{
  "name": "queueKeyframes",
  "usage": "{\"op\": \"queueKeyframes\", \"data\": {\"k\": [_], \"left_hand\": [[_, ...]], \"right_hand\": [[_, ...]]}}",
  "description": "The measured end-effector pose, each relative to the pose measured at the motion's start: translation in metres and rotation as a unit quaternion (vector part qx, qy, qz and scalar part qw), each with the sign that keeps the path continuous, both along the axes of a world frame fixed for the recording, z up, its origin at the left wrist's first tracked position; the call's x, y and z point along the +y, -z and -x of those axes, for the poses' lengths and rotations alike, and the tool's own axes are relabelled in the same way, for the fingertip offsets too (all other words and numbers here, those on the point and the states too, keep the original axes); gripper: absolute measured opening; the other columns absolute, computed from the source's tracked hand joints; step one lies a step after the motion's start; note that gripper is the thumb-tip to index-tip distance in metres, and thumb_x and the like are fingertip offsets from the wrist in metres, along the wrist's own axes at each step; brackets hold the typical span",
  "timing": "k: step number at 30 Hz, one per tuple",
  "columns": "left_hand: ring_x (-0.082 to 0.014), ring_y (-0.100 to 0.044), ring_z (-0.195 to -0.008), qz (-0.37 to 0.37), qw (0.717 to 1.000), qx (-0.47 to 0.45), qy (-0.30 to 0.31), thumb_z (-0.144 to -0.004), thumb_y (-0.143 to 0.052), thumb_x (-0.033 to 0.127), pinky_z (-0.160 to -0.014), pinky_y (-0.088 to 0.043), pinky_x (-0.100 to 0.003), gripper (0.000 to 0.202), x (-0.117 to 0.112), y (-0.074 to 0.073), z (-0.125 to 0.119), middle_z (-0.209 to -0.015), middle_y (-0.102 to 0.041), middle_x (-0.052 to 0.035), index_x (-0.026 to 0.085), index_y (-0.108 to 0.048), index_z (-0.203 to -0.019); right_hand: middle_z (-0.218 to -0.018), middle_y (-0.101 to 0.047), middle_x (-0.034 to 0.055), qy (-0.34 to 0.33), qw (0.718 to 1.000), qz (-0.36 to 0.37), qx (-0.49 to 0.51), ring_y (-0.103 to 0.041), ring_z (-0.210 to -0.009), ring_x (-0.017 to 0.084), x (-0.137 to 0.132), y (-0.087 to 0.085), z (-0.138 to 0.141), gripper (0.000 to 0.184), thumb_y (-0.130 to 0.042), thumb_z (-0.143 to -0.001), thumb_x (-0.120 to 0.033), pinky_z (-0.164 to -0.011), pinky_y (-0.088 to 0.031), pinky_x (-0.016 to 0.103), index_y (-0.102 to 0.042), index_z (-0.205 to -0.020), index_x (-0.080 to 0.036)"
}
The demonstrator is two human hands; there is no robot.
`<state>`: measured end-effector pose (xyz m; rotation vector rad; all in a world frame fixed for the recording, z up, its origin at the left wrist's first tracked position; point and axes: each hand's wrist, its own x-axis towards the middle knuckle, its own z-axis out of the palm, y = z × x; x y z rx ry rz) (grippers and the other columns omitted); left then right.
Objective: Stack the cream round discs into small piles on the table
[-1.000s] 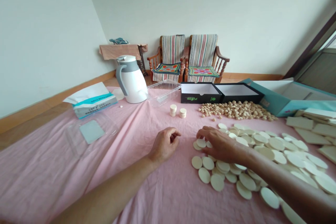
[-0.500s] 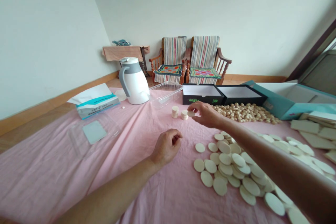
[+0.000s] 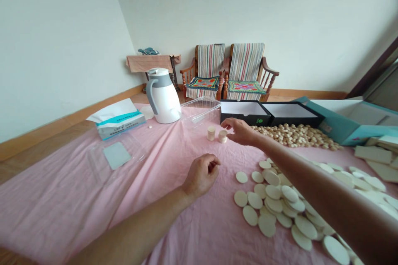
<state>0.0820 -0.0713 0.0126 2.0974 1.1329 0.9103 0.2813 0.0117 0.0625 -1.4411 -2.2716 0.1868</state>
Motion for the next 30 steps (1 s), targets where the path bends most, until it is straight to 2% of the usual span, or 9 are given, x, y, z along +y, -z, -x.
{"op": "queueKeyframes", "data": {"k": [6, 9, 13, 17, 24, 30], "left_hand": [[-0.0105, -0.055, -0.062, -0.006, 1.0, 0.003, -0.018, -0.073, -0.048, 0.011, -0.063, -0.043, -0.022, 0.025, -0.003, -0.002, -0.001, -0.074, -0.063, -0.0016, 0.015, -0.063, -0.093], [-0.0101, -0.054, -0.059, -0.006, 0.999, 0.022, -0.026, -0.07, -0.049, 0.009, -0.065, -0.044, -0.023, 0.04, -0.005, -0.007, -0.002, -0.072, -0.061, 0.0, 0.016, -0.059, -0.108], [-0.0116, -0.055, -0.059, 0.003, 0.998, 0.062, -0.017, -0.067, -0.051, 0.008, -0.069, -0.046, -0.026, 0.056, 0.002, -0.017, -0.006, -0.072, -0.061, -0.0002, 0.014, -0.05, -0.123], [-0.013, -0.056, -0.06, 0.003, 0.997, 0.067, -0.037, -0.066, -0.051, 0.008, -0.069, -0.046, -0.027, 0.061, 0.016, -0.02, -0.015, -0.076, -0.063, -0.0011, 0.015, -0.045, -0.126], [-0.0156, -0.06, -0.063, 0.0, 0.997, 0.049, -0.065, -0.068, -0.053, 0.01, -0.066, -0.046, -0.027, 0.061, 0.028, -0.012, -0.034, -0.078, -0.063, -0.0019, 0.017, -0.039, -0.127], [-0.0168, -0.063, -0.072, -0.01, 0.997, 0.034, -0.068, -0.07, -0.054, 0.01, -0.069, -0.047, -0.028, 0.059, 0.034, -0.006, -0.04, -0.103, -0.064, -0.0077, 0.02, -0.038, -0.126]], "right_hand": [[-0.092, -0.069, 0.0057, 0.101, 0.993, 0.06, 0.026, -0.061, -0.081, 0.015, -0.014, 0.009, -0.009, 0.037, -0.049, -0.066, -0.003, -0.076, -0.043, 0.025, -0.059, -0.1, -0.014], [-0.09, -0.071, 0.0065, 0.123, 0.987, 0.097, 0.037, -0.062, -0.079, 0.016, -0.02, 0.019, -0.01, 0.041, -0.049, -0.067, -0.002, -0.071, -0.044, 0.025, -0.057, -0.105, -0.013], [-0.096, -0.071, 0.0079, 0.131, 0.981, 0.127, 0.064, -0.063, -0.088, 0.016, -0.029, 0.029, -0.008, 0.049, -0.047, -0.07, -0.002, -0.073, -0.045, 0.025, -0.05, -0.118, -0.012], [-0.1, -0.07, 0.0106, 0.134, 0.979, 0.132, 0.074, -0.062, -0.095, 0.018, -0.035, 0.029, -0.005, 0.048, -0.046, -0.072, -0.001, -0.079, -0.044, 0.027, -0.05, -0.119, -0.009], [-0.104, -0.068, 0.0128, 0.151, 0.978, 0.121, 0.075, -0.061, -0.102, 0.022, -0.043, 0.027, 0.003, 0.045, -0.044, -0.076, -0.006, -0.082, -0.043, 0.029, -0.05, -0.12, -0.009], [-0.11, -0.066, 0.0133, 0.142, 0.979, 0.117, 0.09, -0.059, -0.105, 0.021, -0.044, 0.029, 0.007, 0.049, -0.042, -0.073, -0.003, -0.084, -0.043, 0.03, -0.049, -0.121, -0.01]]}}
